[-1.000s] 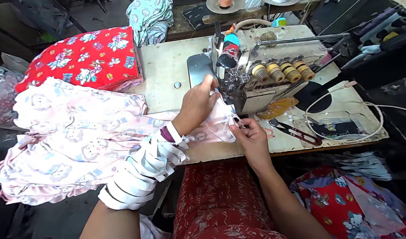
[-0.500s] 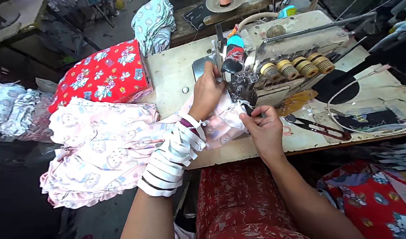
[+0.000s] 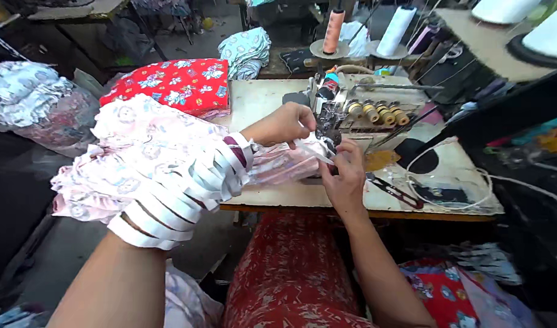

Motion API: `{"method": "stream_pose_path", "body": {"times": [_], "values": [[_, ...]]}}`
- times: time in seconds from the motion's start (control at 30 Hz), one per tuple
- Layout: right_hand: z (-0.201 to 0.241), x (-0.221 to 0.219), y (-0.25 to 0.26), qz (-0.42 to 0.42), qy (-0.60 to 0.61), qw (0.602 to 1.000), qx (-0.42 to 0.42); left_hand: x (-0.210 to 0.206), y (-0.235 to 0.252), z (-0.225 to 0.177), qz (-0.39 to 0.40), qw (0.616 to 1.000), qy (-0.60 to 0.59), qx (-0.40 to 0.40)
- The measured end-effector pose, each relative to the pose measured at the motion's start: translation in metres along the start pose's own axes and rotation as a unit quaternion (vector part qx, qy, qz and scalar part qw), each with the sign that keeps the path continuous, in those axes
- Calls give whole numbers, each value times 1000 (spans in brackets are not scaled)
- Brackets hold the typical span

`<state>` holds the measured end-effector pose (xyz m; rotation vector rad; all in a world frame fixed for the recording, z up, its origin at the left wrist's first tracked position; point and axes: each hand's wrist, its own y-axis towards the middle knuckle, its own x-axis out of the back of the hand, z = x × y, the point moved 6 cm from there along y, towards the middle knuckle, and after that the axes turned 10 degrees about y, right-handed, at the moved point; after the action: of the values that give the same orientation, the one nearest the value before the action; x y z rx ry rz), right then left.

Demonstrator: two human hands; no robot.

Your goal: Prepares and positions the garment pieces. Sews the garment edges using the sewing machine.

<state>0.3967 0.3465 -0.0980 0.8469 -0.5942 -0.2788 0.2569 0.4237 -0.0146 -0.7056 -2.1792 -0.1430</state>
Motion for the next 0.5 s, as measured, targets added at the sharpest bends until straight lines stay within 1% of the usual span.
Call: {"method": "stream_pose_path", "body": {"times": [0.03, 0.07, 0.1, 0.13, 0.17, 0.2, 0.23, 0.27, 0.3, 0.33, 0.37, 0.4, 0.43, 0.47, 0.5], "values": [[3, 3, 5, -33, 26, 999, 24, -1, -7, -6, -18, 993, -120, 5], [6, 5, 8, -44, 44, 998, 14, -1, -14, -14, -29, 976, -216, -15], [5, 5, 11, -24, 61, 997, -28, 0, -24, -21, -37, 959, -276, -52], [1, 3, 12, 28, 89, 991, -92, 2, -33, -25, -57, 948, -298, -99], [-3, 1, 12, 85, 119, 977, -156, 4, -41, -22, -96, 941, -292, -140], [-5, 0, 9, 127, 147, 960, -201, 4, -45, -11, -147, 936, -282, -151], [-6, 0, 5, 146, 183, 946, -226, -1, -45, 7, -196, 931, -281, -122], [-4, 2, 1, 149, 230, 934, -230, -14, -40, 27, -219, 930, -288, -68], [0, 6, -1, 140, 291, 920, -223, -34, -33, 43, -205, 932, -297, -12], [4, 9, -2, 126, 361, 897, -220, -58, -25, 51, -163, 936, -311, 27], [5, 10, -4, 116, 425, 868, -230, -79, -15, 53, -122, 932, -339, 46], [4, 8, -7, 113, 469, 837, -257, -92, -6, 52, -108, 919, -377, 48], [2, 5, -11, 120, 489, 811, -296, -95, 1, 49, -123, 901, -415, 40], [0, 0, -15, 142, 485, 796, -334, -89, 4, 46, -165, 883, -438, 26], [-2, -4, -18, 166, 470, 790, -357, -78, 3, 43, -213, 875, -436, 11]]}}
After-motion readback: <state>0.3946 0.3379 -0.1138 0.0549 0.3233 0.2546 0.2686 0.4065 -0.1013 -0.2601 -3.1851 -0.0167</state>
